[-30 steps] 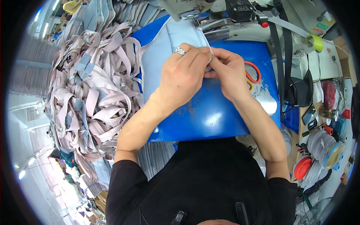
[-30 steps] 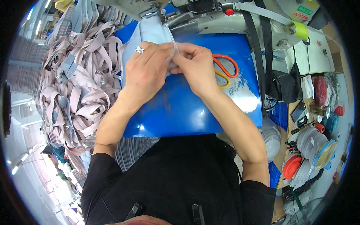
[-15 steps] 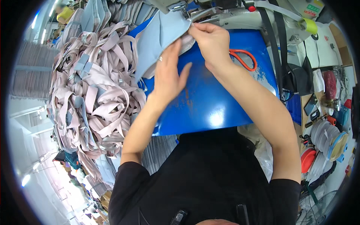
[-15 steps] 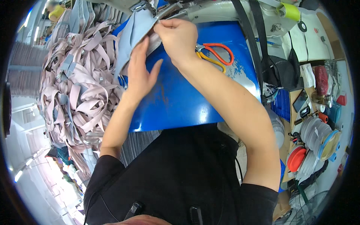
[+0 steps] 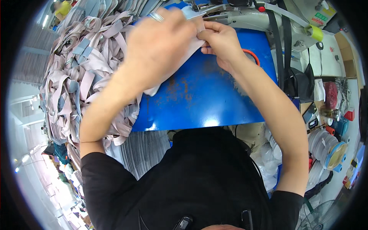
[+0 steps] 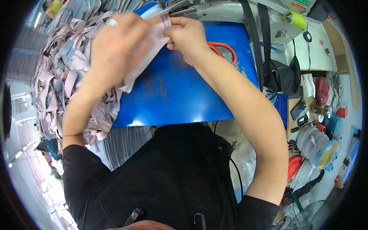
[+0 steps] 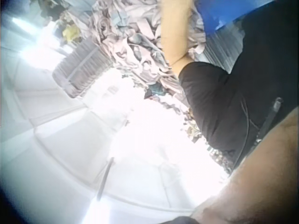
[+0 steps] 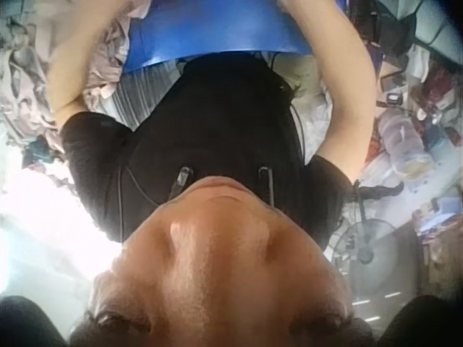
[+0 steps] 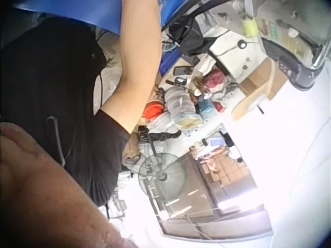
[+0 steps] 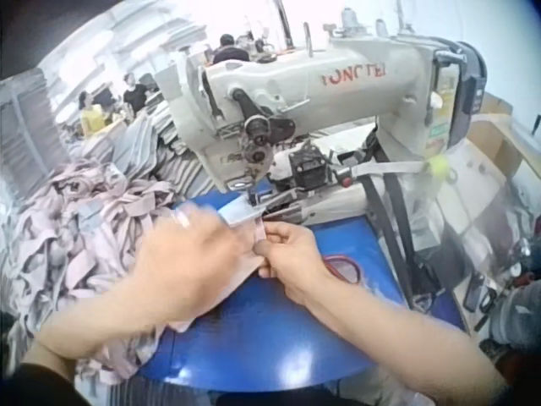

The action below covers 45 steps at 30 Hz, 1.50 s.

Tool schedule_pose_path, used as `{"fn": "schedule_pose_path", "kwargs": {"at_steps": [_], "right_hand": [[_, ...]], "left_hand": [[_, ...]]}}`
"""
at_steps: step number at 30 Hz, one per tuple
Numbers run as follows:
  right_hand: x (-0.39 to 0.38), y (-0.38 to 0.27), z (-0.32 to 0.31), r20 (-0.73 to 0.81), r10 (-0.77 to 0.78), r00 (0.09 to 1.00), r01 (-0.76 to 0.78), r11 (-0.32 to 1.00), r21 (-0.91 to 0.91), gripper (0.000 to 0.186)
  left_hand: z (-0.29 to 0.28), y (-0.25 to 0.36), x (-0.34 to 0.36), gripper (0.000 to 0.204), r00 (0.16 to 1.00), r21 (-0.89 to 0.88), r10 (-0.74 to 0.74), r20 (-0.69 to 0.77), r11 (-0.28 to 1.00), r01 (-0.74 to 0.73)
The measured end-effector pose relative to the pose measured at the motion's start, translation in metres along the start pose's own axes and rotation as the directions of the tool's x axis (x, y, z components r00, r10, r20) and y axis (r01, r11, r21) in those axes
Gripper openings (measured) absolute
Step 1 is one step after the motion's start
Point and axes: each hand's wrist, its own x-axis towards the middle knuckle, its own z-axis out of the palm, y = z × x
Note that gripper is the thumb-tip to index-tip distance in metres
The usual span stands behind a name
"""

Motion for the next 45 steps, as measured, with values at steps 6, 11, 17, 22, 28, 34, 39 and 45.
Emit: {"fn": "schedule_pose_path", "kwargs": {"at_steps": [6,11,17,22,28,34,39,45], "right_hand": [[-0.005,0.008,0.004,0.011,-0.011,1.0,0.01,0.997,0.08,0.038],[-0.008,0.005,0.005,0.01,-0.005,1.0,0.004,0.995,0.104,0.037],[0.009,0.005,0.012,-0.028,-0.017,0.999,0.022,0.981,0.191,0.029],[0.013,0.011,0.013,-0.037,-0.018,0.999,0.026,0.974,0.223,0.026],[0.01,0.009,0.016,-0.04,-0.027,0.999,0.037,0.968,0.248,0.024],[0.009,0.022,0.008,-0.059,-0.116,0.992,0.128,0.947,0.296,0.026],[-0.005,0.034,-0.011,0.001,-0.092,0.996,0.09,0.977,0.195,0.03],[-0.049,0.067,-0.041,0.076,-0.302,0.95,0.306,0.95,-0.062,0.035]], "left_hand": [[-0.005,-0.068,0.001,0.06,0.872,0.035,0.153,0.465,0.981,-0.191],[-0.012,-0.068,0.018,0.053,0.837,0.071,0.281,0.469,0.933,-0.353],[-0.022,-0.065,0.035,0.036,0.773,-0.018,0.286,0.567,0.942,-0.336],[-0.015,-0.044,0.033,0.035,0.761,0.117,0.135,0.635,0.957,-0.267],[0.012,-0.021,0.019,0.033,0.902,0.259,0.027,0.431,0.954,-0.153],[0.03,0.019,0.023,0.03,0.932,0.292,-0.129,0.338,0.956,0.026],[0.051,0.033,0.04,0.026,0.92,0.166,-0.282,0.272,0.956,0.244],[0.066,0.052,0.014,0.04,0.821,-0.174,-0.542,0.177,0.804,0.568]]}}
